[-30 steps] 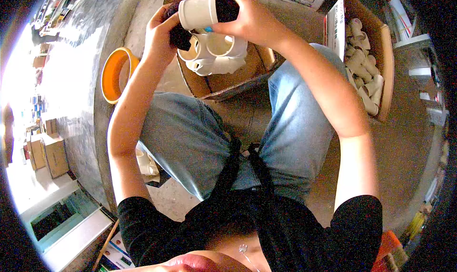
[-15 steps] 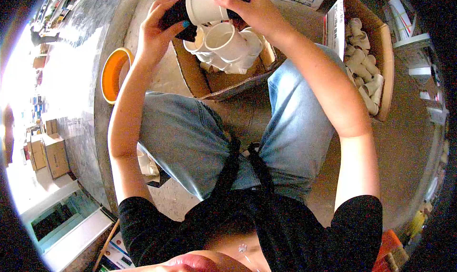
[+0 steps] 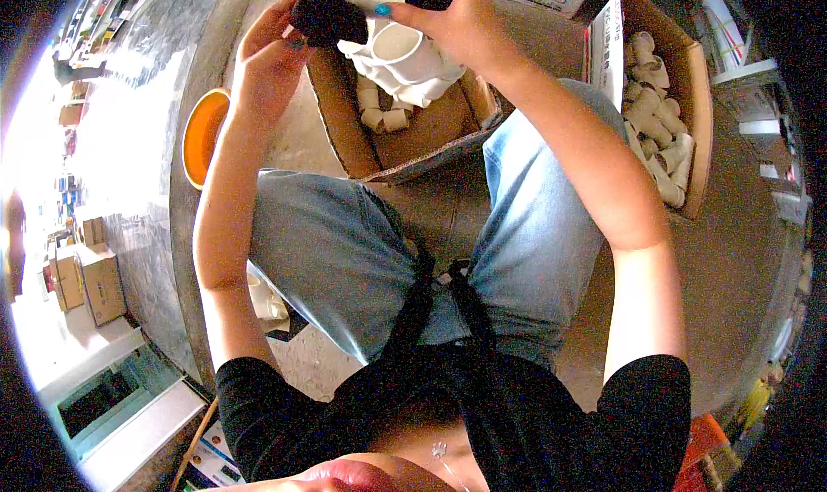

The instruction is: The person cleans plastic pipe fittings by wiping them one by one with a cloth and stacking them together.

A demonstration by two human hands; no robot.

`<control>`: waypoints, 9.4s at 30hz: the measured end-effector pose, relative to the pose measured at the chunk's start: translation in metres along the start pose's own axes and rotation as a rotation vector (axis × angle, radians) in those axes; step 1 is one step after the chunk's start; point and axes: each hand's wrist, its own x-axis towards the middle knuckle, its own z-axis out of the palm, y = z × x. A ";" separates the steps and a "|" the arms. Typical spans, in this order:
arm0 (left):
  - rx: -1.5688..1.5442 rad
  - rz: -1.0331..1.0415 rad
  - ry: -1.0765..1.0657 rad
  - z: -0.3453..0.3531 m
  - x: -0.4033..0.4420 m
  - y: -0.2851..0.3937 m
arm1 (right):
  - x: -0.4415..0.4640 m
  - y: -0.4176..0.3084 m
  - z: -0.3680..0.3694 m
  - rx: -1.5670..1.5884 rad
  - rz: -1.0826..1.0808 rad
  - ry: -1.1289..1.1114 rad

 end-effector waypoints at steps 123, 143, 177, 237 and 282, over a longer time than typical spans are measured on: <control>0.868 0.056 0.164 -0.015 0.025 -0.051 | 0.022 0.022 0.007 -0.485 -0.274 -0.215; 0.206 -0.161 0.313 -0.019 0.026 -0.053 | 0.036 0.032 0.005 -0.438 -0.406 -0.359; 0.688 0.178 0.119 -0.039 0.039 -0.056 | 0.040 0.033 0.003 0.057 0.164 -0.511; 0.405 -0.433 0.193 -0.027 0.029 -0.033 | 0.063 0.093 -0.019 0.476 0.856 -0.192; 1.631 0.270 -0.084 0.036 0.006 -0.051 | 0.034 0.069 0.025 0.257 0.479 -0.161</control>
